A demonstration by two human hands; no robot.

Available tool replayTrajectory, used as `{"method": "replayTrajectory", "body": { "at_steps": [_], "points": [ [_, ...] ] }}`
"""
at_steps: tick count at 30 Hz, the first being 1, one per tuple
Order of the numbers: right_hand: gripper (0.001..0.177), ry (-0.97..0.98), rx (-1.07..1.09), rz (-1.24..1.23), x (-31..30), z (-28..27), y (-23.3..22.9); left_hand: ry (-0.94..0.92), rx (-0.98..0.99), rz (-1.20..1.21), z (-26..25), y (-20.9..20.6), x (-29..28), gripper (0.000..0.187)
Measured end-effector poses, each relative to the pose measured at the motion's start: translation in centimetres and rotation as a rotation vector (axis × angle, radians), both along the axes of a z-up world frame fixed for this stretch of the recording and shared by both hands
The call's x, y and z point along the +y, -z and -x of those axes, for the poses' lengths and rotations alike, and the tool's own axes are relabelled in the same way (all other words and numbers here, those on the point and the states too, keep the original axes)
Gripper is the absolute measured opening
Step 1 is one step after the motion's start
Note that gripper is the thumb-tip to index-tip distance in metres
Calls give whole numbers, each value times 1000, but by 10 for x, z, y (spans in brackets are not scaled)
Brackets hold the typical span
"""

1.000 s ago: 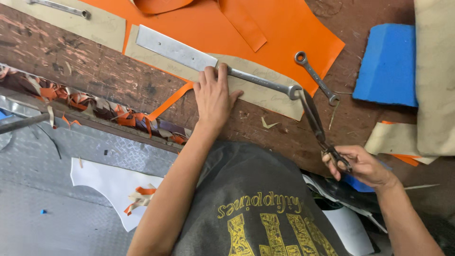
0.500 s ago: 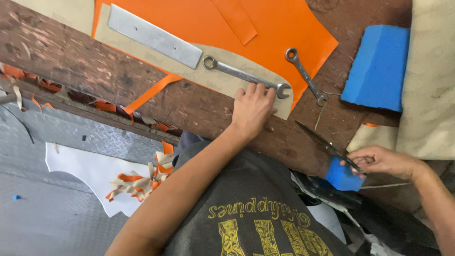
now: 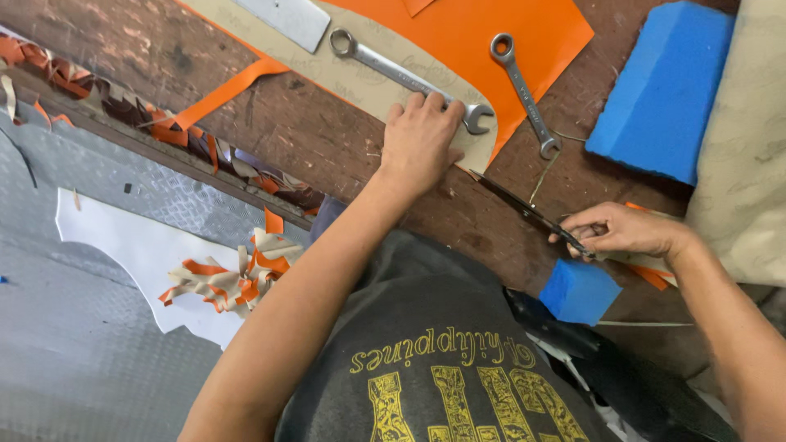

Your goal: The person cuts orange and beige fabric pieces following a pattern using shears, while holding the material in place by hand or using metal weights.

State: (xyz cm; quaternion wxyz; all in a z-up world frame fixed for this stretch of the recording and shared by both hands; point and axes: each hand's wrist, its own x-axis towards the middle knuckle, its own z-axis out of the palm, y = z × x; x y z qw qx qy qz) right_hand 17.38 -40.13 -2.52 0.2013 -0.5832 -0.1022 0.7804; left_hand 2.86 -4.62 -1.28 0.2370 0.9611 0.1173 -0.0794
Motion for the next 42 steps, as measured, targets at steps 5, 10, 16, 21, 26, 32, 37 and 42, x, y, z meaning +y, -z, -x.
{"method": "replayTrajectory", "body": {
  "at_steps": [5,10,16,21,26,32,37,42],
  "points": [
    [41,-14,-25,-25,-9,6,-1,13,10,6,3,-2,1,53],
    [39,7,-61,-9,-27,4,-10,265,-140,-139,49,-17,-22,55],
    [37,104,-90,19,-64,-3,-25,442,-77,70,94,-4,-35,68],
    [43,189,-120,-23,-77,13,-25,576,-68,-75,125,-5,-19,59],
    [48,254,-60,-94,-87,27,-23,599,57,-47,195,-15,53,58],
    [49,334,-88,-114,-90,38,-20,227,128,-135,240,-43,99,51],
    [50,617,-91,-266,-96,56,-25,234,-382,196,137,-14,11,35],
    [48,894,-97,-401,-110,95,-43,464,-252,-126,-8,20,-104,64]
  ]
}}
